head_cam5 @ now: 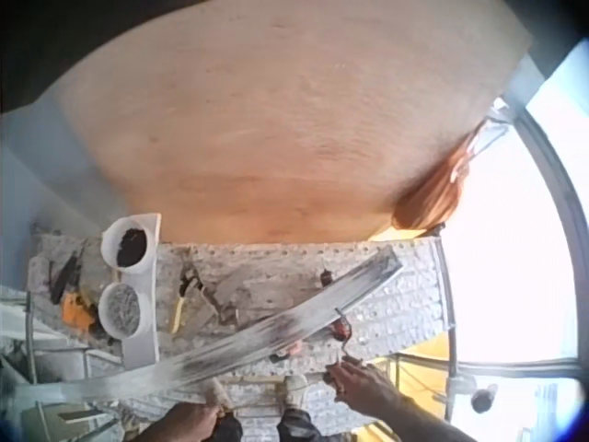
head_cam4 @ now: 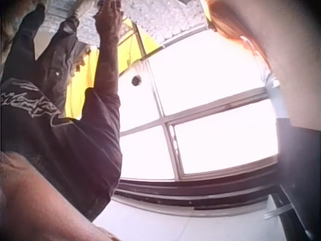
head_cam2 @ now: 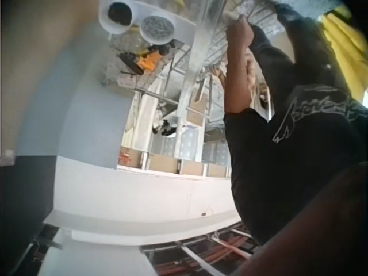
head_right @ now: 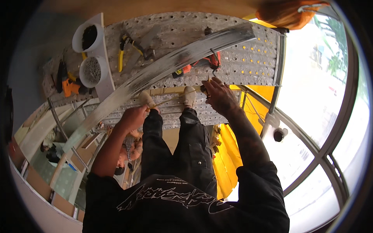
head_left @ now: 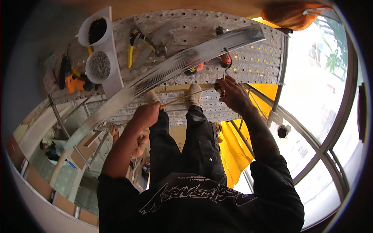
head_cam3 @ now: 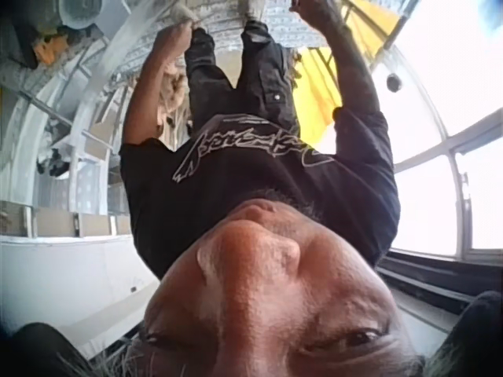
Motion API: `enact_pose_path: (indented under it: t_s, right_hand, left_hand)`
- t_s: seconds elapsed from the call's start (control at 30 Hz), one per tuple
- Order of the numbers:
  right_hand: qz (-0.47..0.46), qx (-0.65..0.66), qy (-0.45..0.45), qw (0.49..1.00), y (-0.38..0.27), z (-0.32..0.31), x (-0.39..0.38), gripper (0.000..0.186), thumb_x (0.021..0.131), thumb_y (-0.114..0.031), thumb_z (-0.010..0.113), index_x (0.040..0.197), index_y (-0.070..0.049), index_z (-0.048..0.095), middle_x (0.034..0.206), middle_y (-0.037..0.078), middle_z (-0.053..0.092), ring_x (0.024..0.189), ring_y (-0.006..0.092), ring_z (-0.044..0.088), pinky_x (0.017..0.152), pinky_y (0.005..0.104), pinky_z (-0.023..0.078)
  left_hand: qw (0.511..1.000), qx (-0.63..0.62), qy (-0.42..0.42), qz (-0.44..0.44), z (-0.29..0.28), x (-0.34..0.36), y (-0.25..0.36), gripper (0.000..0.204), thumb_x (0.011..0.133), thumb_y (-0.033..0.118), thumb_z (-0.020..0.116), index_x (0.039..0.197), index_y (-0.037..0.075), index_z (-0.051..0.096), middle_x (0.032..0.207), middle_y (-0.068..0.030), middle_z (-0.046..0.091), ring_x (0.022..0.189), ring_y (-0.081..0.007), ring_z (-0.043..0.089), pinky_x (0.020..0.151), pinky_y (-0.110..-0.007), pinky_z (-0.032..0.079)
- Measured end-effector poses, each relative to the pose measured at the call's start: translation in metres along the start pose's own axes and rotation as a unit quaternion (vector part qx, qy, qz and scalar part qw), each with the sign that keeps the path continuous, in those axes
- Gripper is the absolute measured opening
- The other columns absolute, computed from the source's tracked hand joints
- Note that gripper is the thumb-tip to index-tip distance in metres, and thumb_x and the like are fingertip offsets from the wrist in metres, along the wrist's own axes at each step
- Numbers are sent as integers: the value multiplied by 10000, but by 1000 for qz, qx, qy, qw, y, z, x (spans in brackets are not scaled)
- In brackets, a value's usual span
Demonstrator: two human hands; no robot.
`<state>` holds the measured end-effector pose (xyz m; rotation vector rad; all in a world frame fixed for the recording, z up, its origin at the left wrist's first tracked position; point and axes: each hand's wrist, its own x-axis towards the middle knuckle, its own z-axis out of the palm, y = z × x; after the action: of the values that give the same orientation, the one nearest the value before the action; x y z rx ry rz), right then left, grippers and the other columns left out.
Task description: The person measures a metal stud with a tape measure, marks it with a pencil using a square, and then cuts the metal stud using aviation snips.
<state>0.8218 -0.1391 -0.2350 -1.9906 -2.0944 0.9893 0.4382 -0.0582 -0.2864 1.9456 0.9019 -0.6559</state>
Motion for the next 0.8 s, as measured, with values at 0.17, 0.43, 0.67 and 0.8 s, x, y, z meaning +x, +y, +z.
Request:
enact_pose_path:
  t_s: [0.17,0.43,0.67,0.8]
  right_hand:
    - [10,30,-13,999,-15,15,-10,731,684,-118,856,1337,-69,534,1274,103,621,1326,329,528,1003,470,496]
    - [49,65,14,997,12,54,-43,756,656,-139,842,1347,-68,544,1217,149,642,1271,360,567,937,472,516]
    - [161,5,46,986,70,26,-42,769,623,-61,897,1300,-65,532,1154,169,634,1109,409,618,904,478,539]
    - [196,-53,60,977,109,13,-36,736,664,-73,864,1318,-68,525,1147,144,637,1136,375,607,908,478,529]
  left_hand:
    - [996,-6,58,63,18,13,55,303,929,138,585,1210,26,574,863,-202,708,784,-404,710,665,-538,565]
    - [946,-157,226,170,-6,48,127,445,923,176,703,1319,33,560,1257,-233,622,1211,-380,594,1026,-464,475]
    - [900,-10,287,-329,-99,98,-47,330,963,355,625,1062,47,689,1033,-161,741,984,-355,715,824,-464,556]
    - [921,-26,131,-366,-60,134,-140,563,900,566,678,967,9,724,1047,-177,749,948,-345,722,782,-457,558]
